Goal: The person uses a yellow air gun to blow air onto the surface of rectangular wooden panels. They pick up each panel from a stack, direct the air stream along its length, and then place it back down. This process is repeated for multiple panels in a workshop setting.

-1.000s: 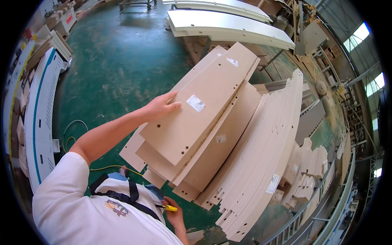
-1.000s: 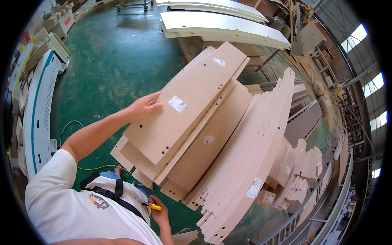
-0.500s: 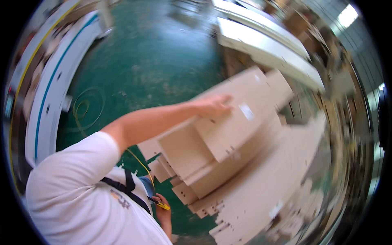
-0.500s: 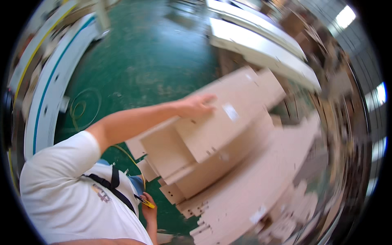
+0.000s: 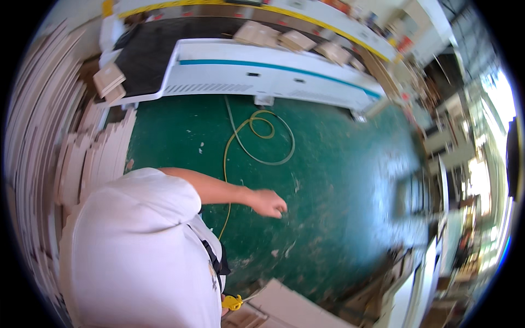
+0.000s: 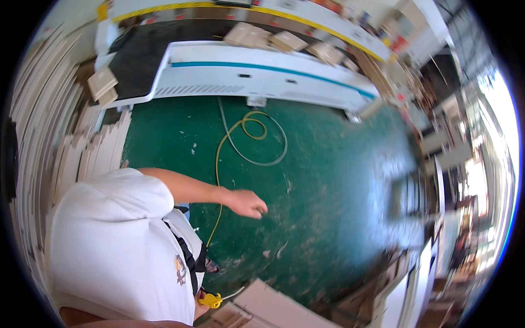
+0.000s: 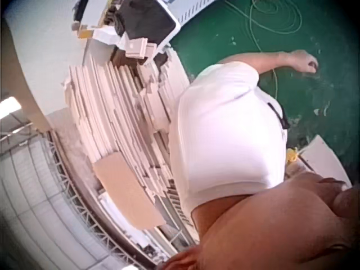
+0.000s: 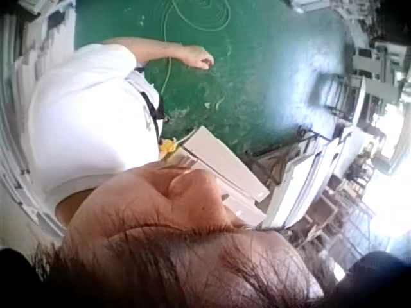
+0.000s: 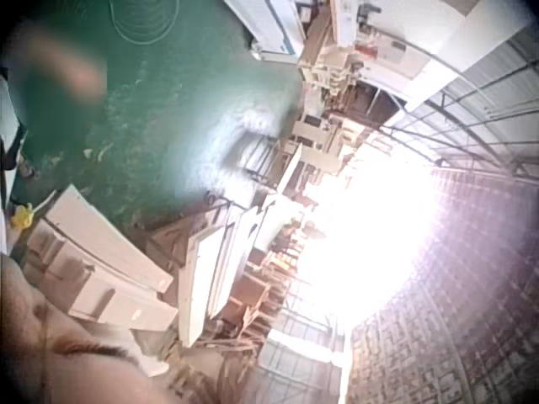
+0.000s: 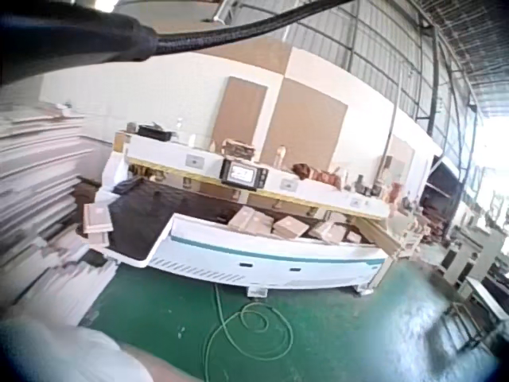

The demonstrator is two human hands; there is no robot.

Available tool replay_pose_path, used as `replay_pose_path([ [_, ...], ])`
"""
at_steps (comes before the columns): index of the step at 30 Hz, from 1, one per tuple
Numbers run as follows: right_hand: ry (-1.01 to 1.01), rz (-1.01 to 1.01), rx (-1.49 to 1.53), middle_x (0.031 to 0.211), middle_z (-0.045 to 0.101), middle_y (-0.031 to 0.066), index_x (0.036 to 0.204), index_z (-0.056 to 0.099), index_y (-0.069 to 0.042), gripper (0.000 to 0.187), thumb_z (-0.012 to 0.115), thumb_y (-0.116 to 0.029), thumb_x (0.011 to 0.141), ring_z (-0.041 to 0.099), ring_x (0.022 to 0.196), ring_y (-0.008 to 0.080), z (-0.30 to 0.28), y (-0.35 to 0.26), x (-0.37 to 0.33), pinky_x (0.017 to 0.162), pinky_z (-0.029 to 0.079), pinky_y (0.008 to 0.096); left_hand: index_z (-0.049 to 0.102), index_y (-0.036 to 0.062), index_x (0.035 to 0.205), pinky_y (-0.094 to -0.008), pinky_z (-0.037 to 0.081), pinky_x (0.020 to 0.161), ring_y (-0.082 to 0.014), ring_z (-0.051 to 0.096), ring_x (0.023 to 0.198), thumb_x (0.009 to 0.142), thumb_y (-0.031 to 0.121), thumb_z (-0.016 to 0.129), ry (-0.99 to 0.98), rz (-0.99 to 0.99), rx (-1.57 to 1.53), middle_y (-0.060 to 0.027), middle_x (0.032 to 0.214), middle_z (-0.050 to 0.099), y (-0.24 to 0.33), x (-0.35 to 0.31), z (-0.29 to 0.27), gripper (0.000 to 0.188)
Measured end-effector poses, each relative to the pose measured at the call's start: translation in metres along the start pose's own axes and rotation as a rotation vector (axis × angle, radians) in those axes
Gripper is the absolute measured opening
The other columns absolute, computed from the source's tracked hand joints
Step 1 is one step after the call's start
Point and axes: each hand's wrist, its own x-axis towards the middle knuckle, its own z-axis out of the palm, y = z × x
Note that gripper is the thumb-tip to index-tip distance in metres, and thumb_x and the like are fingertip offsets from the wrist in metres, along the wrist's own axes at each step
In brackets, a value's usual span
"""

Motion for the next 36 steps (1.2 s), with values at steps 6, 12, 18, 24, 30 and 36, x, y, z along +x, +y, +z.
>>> replay_pose_path([
  [6,-0.262,0.258,0.004,0.115,0.073,0.0107,0.15,0.047,-0.011,0.052,0.058,-0.027,0.102,0.055,0.067,0.0146,0.082,-0.101,0.116,0.059,0.042,0.0282,0.069,0.0073,0.12,-0.0463,0.056,0.089,-0.0363,0.071,0.104,0.097,0.029,0.068,0.971,-0.508,0.042,-0.0146,0.115,0.075,-0.193,-0.208,-0.233,0.032],
  [12,-0.38,0.416,-0.015,0.115,0.072,0.0111,0.153,0.042,-0.013,0.056,0.057,-0.028,0.102,0.049,0.058,0.0131,0.178,-0.183,0.207,0.05,0.038,0.0283,0.071,0.0056,0.114,-0.0507,0.053,0.095,-0.0413,0.065,0.108,0.084,0.015,0.071,1.888,-0.963,0.563,-0.0187,0.112,0.072,-0.302,-0.473,-0.347,0.031],
  [18,-0.354,0.453,-0.007,0.113,0.072,0.0128,0.156,0.039,-0.012,0.06,0.058,-0.027,0.101,0.044,0.048,0.012,0.267,-0.26,0.287,0.042,0.037,0.0293,0.064,-0.0011,0.133,-0.0536,0.05,0.103,-0.0471,0.064,0.12,0.085,0.071,0.066,1.483,-1.833,0.3,-0.0308,0.129,0.067,-0.387,-0.677,-0.362,0.087],
  [24,-0.466,0.493,-0.137,0.113,0.072,0.0155,0.153,0.044,-0.004,0.055,0.058,-0.017,0.101,0.048,0.052,0.0078,0.364,-0.3,0.411,0.046,0.037,0.0229,0.031,0.0081,0.164,-0.0635,0.029,0.121,-0.0476,0.028,0.154,0.069,0.088,0.069,1.254,-2.236,-0.099,-0.0255,0.17,0.024,-0.444,-0.693,-0.43,0.13],
  [30,-0.718,0.469,-0.063,0.111,0.072,0.012,0.154,0.041,-0.003,0.065,0.063,-0.028,0.099,0.047,0.053,0.0115,0.477,-0.381,0.527,0.048,0.035,0.0235,0.025,0.0146,0.166,-0.069,0.023,0.121,-0.0494,0.017,0.157,0.069,0.076,0.076,1.354,-2.345,0.055,-0.0188,0.173,0.016,-0.438,-0.672,-0.416,0.125],
  [36,-1.054,0.611,0.044,0.148,0.054,0.0124,0.158,0.037,0.001,0.093,0.063,-0.062,0.095,0.059,0.113,0.0193,0.617,-0.44,0.594,0.051,0.036,0.0217,0.034,0.0128,0.162,-0.065,0.026,0.121,-0.0454,0.028,0.154,0.071,0.053,0.088,1.432,-2.069,0.254,-0.0194,0.169,0.027,-0.436,-0.622,-0.473,0.114],
])
